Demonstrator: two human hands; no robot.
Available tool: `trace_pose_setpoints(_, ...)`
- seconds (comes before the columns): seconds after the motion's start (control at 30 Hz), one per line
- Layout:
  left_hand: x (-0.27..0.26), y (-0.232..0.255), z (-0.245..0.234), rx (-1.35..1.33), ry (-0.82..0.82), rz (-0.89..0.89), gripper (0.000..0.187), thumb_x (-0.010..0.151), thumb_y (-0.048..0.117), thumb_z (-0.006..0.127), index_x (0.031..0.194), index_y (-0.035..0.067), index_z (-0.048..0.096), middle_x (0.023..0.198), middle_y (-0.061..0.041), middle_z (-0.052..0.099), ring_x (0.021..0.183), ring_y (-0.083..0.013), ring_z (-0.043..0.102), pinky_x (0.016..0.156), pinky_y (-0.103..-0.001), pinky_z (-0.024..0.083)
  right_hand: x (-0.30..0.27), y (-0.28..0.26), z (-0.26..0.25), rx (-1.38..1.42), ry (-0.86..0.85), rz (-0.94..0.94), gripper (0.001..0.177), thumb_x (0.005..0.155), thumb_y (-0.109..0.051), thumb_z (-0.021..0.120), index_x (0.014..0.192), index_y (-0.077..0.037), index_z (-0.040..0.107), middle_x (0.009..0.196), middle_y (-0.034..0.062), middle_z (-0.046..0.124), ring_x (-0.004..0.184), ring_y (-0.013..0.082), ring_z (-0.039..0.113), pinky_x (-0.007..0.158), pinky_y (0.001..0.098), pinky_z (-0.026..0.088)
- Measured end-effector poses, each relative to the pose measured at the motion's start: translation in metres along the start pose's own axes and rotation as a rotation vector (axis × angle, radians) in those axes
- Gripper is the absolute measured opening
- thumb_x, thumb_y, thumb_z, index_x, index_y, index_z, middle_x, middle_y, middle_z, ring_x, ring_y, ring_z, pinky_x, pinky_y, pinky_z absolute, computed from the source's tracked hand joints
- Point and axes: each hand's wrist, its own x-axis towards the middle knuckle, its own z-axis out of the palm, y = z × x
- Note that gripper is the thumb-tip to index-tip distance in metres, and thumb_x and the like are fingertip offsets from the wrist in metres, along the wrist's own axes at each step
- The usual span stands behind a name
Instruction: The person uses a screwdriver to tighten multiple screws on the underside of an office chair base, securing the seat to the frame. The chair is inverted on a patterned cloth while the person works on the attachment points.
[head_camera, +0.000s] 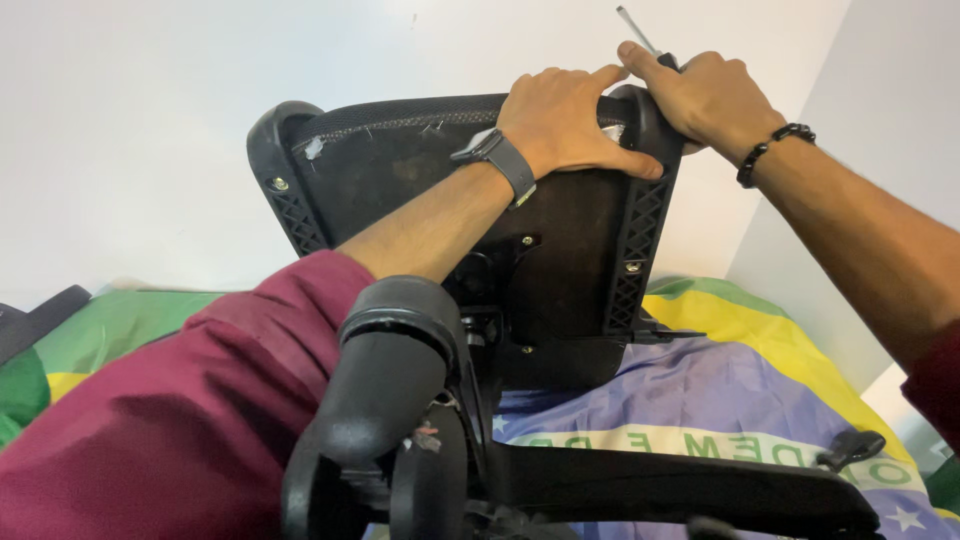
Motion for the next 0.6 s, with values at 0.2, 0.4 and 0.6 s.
trace_pose_setpoints(0.2, 0.015, 0.005, 0.009, 0.085, -0.088, 0.056, 0.127, 0.039, 0.091, 0.085, 0.130, 0.005, 0.059, 0.103, -0.010, 0.068, 0.086, -0.0307, 0.071, 0.075, -0.042, 0.057, -0.011, 0.002, -0.005, -0.077, 0.055, -0.135, 0.081, 0.109, -0.064, 0.038, 0.086, 0.007, 0.070, 0.057, 0.0211, 0.064, 0.054, 0.0292, 0.071, 0.050, 0.0386, 0.060)
trace_pose_setpoints(0.4, 0.020, 0.001, 0.005, -0.036, -0.157, 0.087, 0.106, 0.038, 0.072, 0.092, 0.119, 0.010, 0.066, 0.095, -0.006, 0.075, 0.085, -0.0278, 0.074, 0.078, -0.038, 0.059, -0.022, 0.001, -0.008, -0.234, 0.107, -0.250, 0.082, 0.118, -0.052, 0.037, 0.077, 0.009, 0.074, 0.054, 0.0180, 0.064, 0.049, 0.0293, 0.068, 0.055, 0.0346, 0.055)
trace_pose_setpoints(0.6, 0.016, 0.006, 0.005, 0.000, -0.161, 0.115, 0.117, 0.032, 0.074, 0.095, 0.119, 0.003, 0.062, 0.087, -0.009, 0.075, 0.077, -0.0291, 0.074, 0.072, -0.036, 0.060, -0.039, -0.001, -0.013, -0.049, 0.079, -0.155, 0.068, 0.111, -0.052, 0.047, 0.094, 0.010, 0.068, 0.058, 0.0196, 0.066, 0.053, 0.0287, 0.072, 0.046, 0.0336, 0.057)
